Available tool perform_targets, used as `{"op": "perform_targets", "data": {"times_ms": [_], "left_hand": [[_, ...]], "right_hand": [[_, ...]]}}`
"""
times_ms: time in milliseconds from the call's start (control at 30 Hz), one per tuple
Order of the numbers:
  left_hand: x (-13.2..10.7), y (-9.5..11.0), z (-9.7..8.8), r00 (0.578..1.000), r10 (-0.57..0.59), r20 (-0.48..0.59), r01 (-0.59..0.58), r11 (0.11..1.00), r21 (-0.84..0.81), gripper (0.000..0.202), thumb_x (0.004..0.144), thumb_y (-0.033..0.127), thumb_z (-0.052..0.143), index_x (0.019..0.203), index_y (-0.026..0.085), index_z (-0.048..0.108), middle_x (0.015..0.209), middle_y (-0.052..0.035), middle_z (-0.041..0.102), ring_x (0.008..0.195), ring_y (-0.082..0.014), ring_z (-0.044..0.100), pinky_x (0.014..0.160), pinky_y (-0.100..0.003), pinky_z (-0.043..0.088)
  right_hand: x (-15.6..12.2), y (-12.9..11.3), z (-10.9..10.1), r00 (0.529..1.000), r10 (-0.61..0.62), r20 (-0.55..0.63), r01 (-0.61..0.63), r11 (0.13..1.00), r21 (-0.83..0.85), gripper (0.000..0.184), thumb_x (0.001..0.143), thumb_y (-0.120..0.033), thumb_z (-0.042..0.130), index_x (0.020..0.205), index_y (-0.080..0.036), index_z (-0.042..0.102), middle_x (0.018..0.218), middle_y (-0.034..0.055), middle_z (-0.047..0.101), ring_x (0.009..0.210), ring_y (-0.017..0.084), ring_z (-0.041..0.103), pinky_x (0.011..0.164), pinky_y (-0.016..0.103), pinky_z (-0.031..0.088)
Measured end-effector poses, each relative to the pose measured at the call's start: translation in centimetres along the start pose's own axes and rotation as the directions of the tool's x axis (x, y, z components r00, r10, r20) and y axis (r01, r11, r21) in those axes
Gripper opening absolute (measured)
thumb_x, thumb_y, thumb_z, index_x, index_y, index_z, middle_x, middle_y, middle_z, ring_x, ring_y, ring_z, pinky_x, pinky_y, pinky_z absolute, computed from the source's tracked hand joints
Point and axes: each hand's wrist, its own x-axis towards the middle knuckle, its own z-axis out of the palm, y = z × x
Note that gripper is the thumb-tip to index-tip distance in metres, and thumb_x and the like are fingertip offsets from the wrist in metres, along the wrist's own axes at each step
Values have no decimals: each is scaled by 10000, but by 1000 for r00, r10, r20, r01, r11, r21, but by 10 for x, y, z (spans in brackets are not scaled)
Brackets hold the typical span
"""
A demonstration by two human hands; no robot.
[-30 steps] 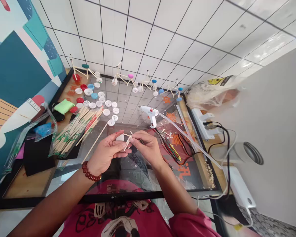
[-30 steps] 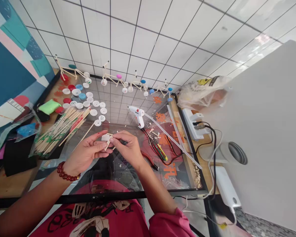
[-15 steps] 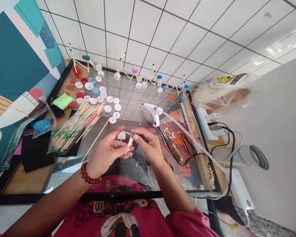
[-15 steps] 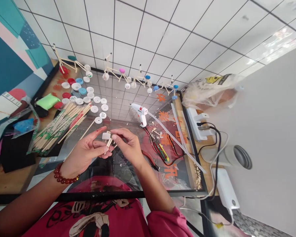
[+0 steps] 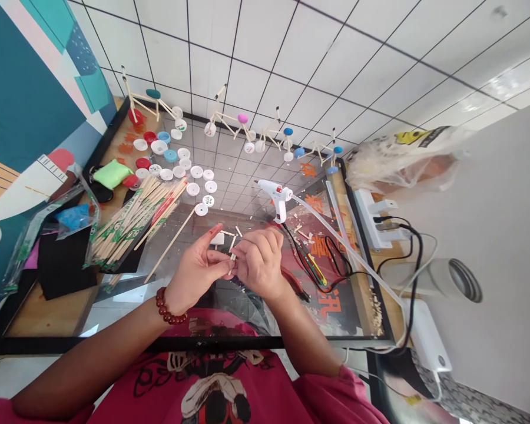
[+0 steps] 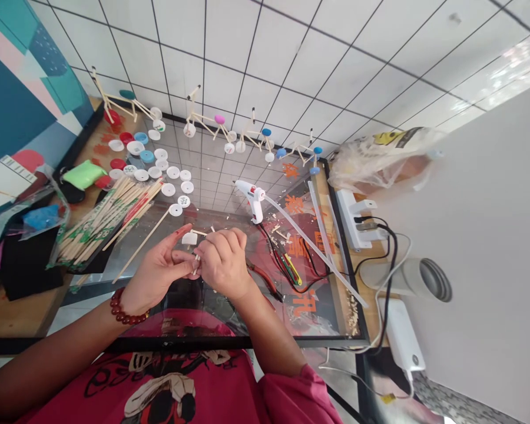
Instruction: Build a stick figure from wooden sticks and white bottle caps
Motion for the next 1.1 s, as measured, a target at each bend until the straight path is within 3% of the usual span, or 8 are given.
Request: {"op": "perform_targets", "data": {"times_ms": [200,367,433,600,767,867,1000,1100], "left_hand": [[1,2,-1,992,89,-93,-95,993,-64,1140,631,269,912,1584,101,310,645,24,737,571,-103,642,613,-222,531],[0,3,-4,994,89,-57,-88,996,32,1143,681,304,897,1612,130,257,726,-19,782,651,-161,724,640,-250,559],[-5,-1,-3,994,107,-10,-105,988,110,1098,722,305,867,1617,136,254,706,-2,771,660,-166,726,667,-262,572],[-24,-13,1,970,196,143,-239,870,431,836,862,271,740,1601,213,353,824,-24,798,729,-167,739,740,-276,592],[-35,-16,5,903,295,312,-421,754,505,768,864,163,705,1560,333,429,980,-10,822,797,-166,772,829,-295,617],[-30,-16,3,885,343,314,-463,705,536,726,855,160,716,1523,330,487,886,7,823,747,-164,767,812,-287,616],[-22,-16,1,940,271,206,-340,774,534,785,854,225,740,1569,261,420,819,-6,810,733,-177,757,797,-293,616],[-20,-15,2,956,229,185,-293,781,551,801,870,233,713,1593,242,370,824,-6,802,746,-171,749,806,-294,611]], "right_hand": [[-10,-9,-11,981,-186,54,176,973,152,126,944,-163,519,864,-215,601,863,38,679,827,192,604,839,392,392],[-10,-12,-21,977,177,121,-211,892,399,180,985,-283,566,826,-218,620,736,8,641,713,172,578,786,374,436],[-8,-11,-24,904,362,227,-427,744,514,85,971,-285,629,962,-223,687,818,21,674,760,171,612,744,332,474],[-23,-10,-39,800,416,432,-591,424,686,103,929,-299,716,856,-236,748,767,15,685,703,151,605,679,286,484],[-42,-14,-40,506,685,524,-731,18,683,340,797,-503,818,698,-204,689,610,-14,562,572,127,471,549,260,392],[-38,-17,-32,407,688,601,-733,-147,664,418,681,-553,881,647,-195,667,571,-25,539,531,107,419,515,246,367],[-29,-15,-29,402,616,677,-717,-247,651,427,659,-550,898,633,-191,669,538,-41,538,497,90,415,516,240,385],[-26,-11,-35,458,585,669,-750,-149,645,360,730,-509,873,683,-191,711,603,-24,619,542,98,496,562,239,430]]}}
